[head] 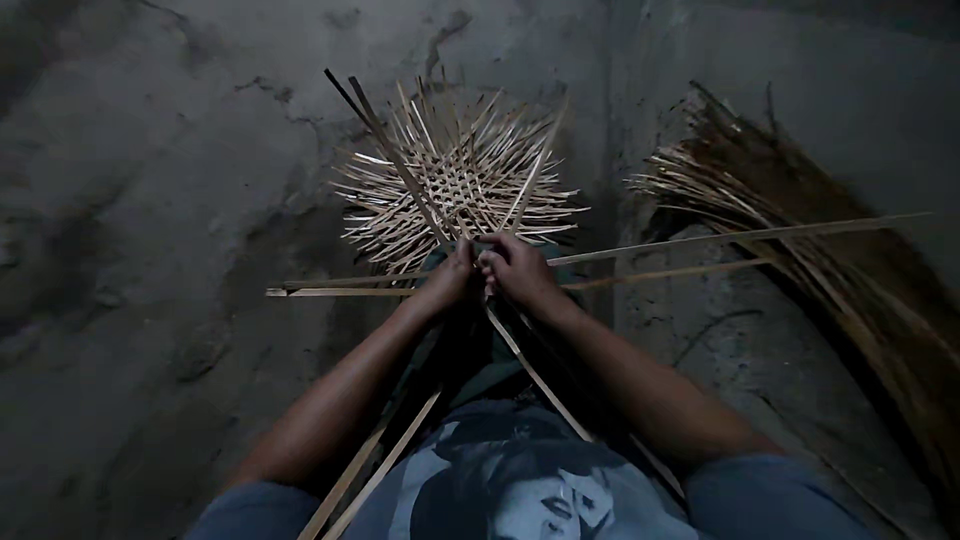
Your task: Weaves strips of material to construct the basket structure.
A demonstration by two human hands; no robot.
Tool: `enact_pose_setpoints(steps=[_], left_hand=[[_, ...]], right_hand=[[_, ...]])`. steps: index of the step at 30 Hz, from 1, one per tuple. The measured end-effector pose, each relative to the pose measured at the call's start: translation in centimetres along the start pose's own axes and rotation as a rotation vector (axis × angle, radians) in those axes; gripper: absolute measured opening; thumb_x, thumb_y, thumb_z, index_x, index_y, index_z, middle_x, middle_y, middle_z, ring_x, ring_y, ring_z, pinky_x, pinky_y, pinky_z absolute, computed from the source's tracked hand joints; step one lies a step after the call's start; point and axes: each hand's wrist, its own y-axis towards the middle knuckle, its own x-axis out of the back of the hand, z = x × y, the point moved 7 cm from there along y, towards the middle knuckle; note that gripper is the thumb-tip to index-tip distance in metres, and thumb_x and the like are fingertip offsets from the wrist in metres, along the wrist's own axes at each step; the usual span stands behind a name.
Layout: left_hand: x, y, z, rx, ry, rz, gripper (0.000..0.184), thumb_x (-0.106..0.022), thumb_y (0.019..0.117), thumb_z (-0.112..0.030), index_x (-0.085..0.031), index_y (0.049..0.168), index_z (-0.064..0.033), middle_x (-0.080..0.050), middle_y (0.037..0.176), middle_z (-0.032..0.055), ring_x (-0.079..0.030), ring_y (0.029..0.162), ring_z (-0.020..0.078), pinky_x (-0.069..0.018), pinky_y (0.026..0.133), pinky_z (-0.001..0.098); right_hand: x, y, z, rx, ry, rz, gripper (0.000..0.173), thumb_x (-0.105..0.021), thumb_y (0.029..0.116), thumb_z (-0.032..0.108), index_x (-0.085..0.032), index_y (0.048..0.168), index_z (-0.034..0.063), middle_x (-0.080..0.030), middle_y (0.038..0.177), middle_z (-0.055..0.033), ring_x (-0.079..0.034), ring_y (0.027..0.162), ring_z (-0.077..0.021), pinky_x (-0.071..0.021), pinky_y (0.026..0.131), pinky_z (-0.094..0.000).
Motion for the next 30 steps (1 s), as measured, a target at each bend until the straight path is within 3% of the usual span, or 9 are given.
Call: enact_pose_setpoints(steps=[2, 4, 8, 11, 15, 19, 23, 26, 30], left_hand=[[-0.1, -0.1, 0.7, -0.033, -0.058, -0.020, 0.076, -0.083, 0.0793, -0.002, -0.036, 0.139, 0.0000, -0.065, 0.107, 0.0172, -0.068, 0.094, 0.0281, -0.0581, 0.084, 0.0479], [0.0, -0.2, 1.3, -0.062, -0.108, -0.013, 0.088, -0.091, 0.0708, -0.004, -0.035, 0.140, -0.0011, -0.064, 0.111, 0.0166, -0.068, 0.097, 0.0262, -0.0584, 0.087, 0.0458], [0.4, -0.5, 1.4, -0.071, -0.141, -0.002, 0.091, -0.095, 0.0665, -0.008, -0.037, 0.136, -0.0028, -0.064, 0.109, 0.0141, -0.068, 0.096, 0.0242, -0.0581, 0.087, 0.0442], [0.5, 0.3, 1.2, -0.047, -0.111, 0.023, 0.093, -0.096, 0.0656, -0.008, -0.037, 0.137, -0.0010, -0.065, 0.107, 0.0138, -0.069, 0.095, 0.0248, -0.0586, 0.087, 0.0451], [0.5, 1.0, 0.6, -0.028, -0.066, 0.070, 0.092, -0.095, 0.0645, -0.008, -0.037, 0.136, -0.0004, -0.063, 0.108, 0.0122, -0.067, 0.098, 0.0220, -0.0575, 0.088, 0.0415], [0.6, 1.0, 0.6, 0.005, -0.054, 0.074, 0.092, -0.094, 0.0664, -0.009, -0.036, 0.137, -0.0004, -0.063, 0.108, 0.0124, -0.067, 0.097, 0.0217, -0.0573, 0.088, 0.0403], [0.4, 1.0, 1.0, -0.002, -0.076, 0.054, 0.090, -0.095, 0.0642, -0.012, -0.038, 0.133, -0.0026, -0.064, 0.107, 0.0115, -0.068, 0.096, 0.0216, -0.0585, 0.088, 0.0420], [0.5, 1.2, 0.7, -0.002, -0.059, 0.065, 0.088, -0.094, 0.0653, -0.010, -0.039, 0.134, 0.0012, -0.064, 0.109, 0.0146, -0.067, 0.099, 0.0255, -0.0568, 0.090, 0.0449], [0.5, 1.5, 0.6, 0.043, -0.012, 0.076, 0.091, -0.094, 0.0642, -0.010, -0.038, 0.136, -0.0009, -0.065, 0.109, 0.0155, -0.068, 0.099, 0.0285, -0.0570, 0.088, 0.0497]], right_hand=[[-0.4, 3.2, -0.5, -0.018, -0.238, 0.108, 0.039, -0.059, 0.1023, 0.017, -0.059, 0.140, 0.0082, -0.070, 0.120, -0.0186, -0.070, 0.107, -0.0329, -0.0548, 0.096, -0.0551], [-1.1, 6.3, -2.0, 0.013, -0.326, 0.235, 0.036, -0.071, 0.0954, 0.017, -0.068, 0.131, 0.0106, -0.070, 0.121, -0.0187, -0.068, 0.112, -0.0365, -0.0516, 0.099, -0.0614], [-0.8, 6.9, -2.2, 0.011, -0.208, 0.423, 0.034, -0.071, 0.0961, 0.011, -0.063, 0.129, 0.0095, -0.069, 0.117, -0.0178, -0.069, 0.102, -0.0321, -0.0549, 0.091, -0.0543], [-0.6, 7.2, -3.5, 0.104, -0.148, 0.396, 0.031, -0.068, 0.0981, 0.013, -0.062, 0.128, 0.0060, -0.071, 0.112, -0.0164, -0.070, 0.097, -0.0278, -0.0567, 0.091, -0.0506], [-0.9, 6.6, -2.6, 0.121, -0.296, 0.442, 0.051, -0.071, 0.0968, 0.016, -0.055, 0.145, 0.0146, -0.070, 0.114, -0.0197, -0.069, 0.100, -0.0340, -0.0531, 0.094, -0.0565], [-0.9, 6.9, -3.6, 0.161, -0.234, 0.409, 0.048, -0.070, 0.0964, 0.012, -0.055, 0.142, 0.0176, -0.073, 0.105, -0.0158, -0.071, 0.091, -0.0317, -0.0566, 0.086, -0.0561], [-0.6, 6.9, -4.3, 0.075, -0.112, 0.395, 0.049, -0.071, 0.0952, 0.011, -0.052, 0.140, 0.0122, -0.072, 0.105, -0.0125, -0.071, 0.090, -0.0257, -0.0587, 0.083, -0.0493], [-0.1, 7.2, -5.0, 0.040, -0.113, 0.354, 0.055, -0.072, 0.0951, 0.014, -0.049, 0.144, 0.0061, -0.071, 0.110, -0.0139, -0.070, 0.097, -0.0273, -0.0568, 0.091, -0.0511], [-0.4, 6.4, -3.7, 0.101, -0.161, 0.373, 0.054, -0.073, 0.0945, 0.012, -0.051, 0.144, 0.0117, -0.072, 0.107, -0.0161, -0.072, 0.094, -0.0307, -0.0575, 0.088, -0.0544]])
